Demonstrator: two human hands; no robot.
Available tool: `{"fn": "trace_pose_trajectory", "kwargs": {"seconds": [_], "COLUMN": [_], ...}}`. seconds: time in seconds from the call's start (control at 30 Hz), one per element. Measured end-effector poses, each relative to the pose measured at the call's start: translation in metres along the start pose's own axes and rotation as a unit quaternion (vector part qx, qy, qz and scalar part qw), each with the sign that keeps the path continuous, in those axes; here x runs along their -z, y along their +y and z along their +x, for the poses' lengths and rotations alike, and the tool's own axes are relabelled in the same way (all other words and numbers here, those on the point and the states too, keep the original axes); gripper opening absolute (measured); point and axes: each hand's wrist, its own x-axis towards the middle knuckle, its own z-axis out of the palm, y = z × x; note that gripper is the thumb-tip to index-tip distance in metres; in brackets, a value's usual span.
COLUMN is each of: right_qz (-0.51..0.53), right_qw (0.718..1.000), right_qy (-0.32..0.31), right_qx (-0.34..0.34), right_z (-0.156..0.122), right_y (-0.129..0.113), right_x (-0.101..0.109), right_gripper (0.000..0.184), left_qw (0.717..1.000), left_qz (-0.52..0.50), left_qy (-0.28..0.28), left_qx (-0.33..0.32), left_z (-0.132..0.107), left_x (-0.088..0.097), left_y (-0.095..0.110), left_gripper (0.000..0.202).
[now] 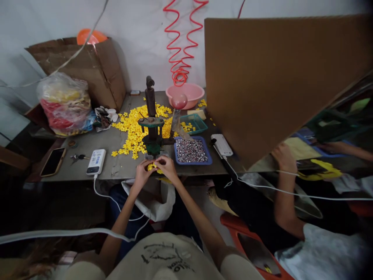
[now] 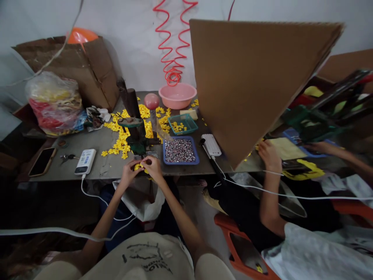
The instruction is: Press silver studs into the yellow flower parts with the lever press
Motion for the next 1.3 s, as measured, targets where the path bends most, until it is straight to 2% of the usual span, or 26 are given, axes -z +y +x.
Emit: {"fn": "trace_pose_trajectory", "kwargs": {"seconds": [0.13,0.27,0.4,0.47,0.53,0.6,0.7,0.77,0.8,0.9,0.93,1.0,1.03,1.1,1.17,1.23,1.27,1.3], "right_qz": [-0.060,-0.032,-0.011,0.010,0.066,0.151,0.247,0.249,0.250,0.282,0.275,0.221,0.203,0.167,0.098,-0.042,-0.141,-0.234], "right_qw": [0.997,0.997,0.979,0.963,0.955,0.954,0.955,0.950,0.943,0.906,0.905,0.933,0.941,0.955,0.972,0.987,0.985,0.971], "right_qy": [0.017,0.058,0.202,0.269,0.289,0.249,0.092,0.020,0.021,0.119,0.125,0.060,0.044,0.043,0.079,0.096,0.083,0.057], "right_qx": [0.041,0.039,-0.002,-0.011,0.020,0.071,0.136,0.187,0.217,0.291,0.299,0.278,0.268,0.241,0.197,0.121,0.062,0.006], "right_z": [-0.002,-0.005,0.007,0.023,0.046,0.071,0.096,0.090,0.078,0.018,-0.003,-0.033,-0.038,-0.029,-0.006,0.016,0.023,0.027], "right_y": [-0.005,-0.011,-0.024,-0.042,-0.072,-0.113,-0.174,-0.199,-0.204,-0.195,-0.188,-0.175,-0.169,-0.156,-0.133,-0.099,-0.079,-0.060], "right_x": [-0.003,0.007,0.042,0.064,0.086,0.101,0.105,0.093,0.084,0.058,0.054,0.055,0.060,0.080,0.105,0.129,0.137,0.143], "right_gripper": [0.014,0.028,0.041,0.044,0.047,0.050,0.063,0.064,0.059,0.039,0.038,0.042,0.047,0.058,0.059,0.044,0.036,0.028], "left_qw": [1.000,0.996,0.989,0.988,0.988,0.988,0.987,0.987,0.987,0.989,0.989,0.989,0.989,0.989,0.988,0.985,0.982,0.977], "left_qz": [0.028,0.088,0.148,0.152,0.152,0.153,0.159,0.160,0.158,0.150,0.148,0.145,0.145,0.146,0.148,0.152,0.157,0.163], "left_qy": [-0.006,-0.003,-0.003,-0.009,-0.014,-0.021,-0.025,-0.019,-0.014,-0.007,-0.008,-0.015,-0.017,-0.021,-0.031,-0.060,-0.080,-0.102], "left_qx": [0.006,0.018,0.027,0.021,0.011,0.002,-0.002,0.001,0.003,0.009,0.010,0.014,0.015,0.015,0.021,0.045,0.066,0.088], "left_z": [0.002,0.007,0.015,0.019,0.023,0.027,0.031,0.031,0.031,0.031,0.032,0.035,0.035,0.030,0.015,-0.008,-0.022,-0.034], "left_x": [0.000,0.005,0.012,0.014,0.012,0.009,0.005,0.004,0.003,0.002,0.002,0.002,0.004,0.009,0.018,0.030,0.035,0.040], "left_y": [-0.006,-0.008,-0.013,-0.016,-0.018,-0.020,-0.020,-0.020,-0.020,-0.019,-0.018,-0.015,-0.013,-0.009,-0.004,-0.001,0.000,0.001], "left_gripper": [0.033,0.031,0.029,0.028,0.027,0.026,0.026,0.027,0.027,0.028,0.028,0.027,0.027,0.027,0.030,0.033,0.033,0.032]}}
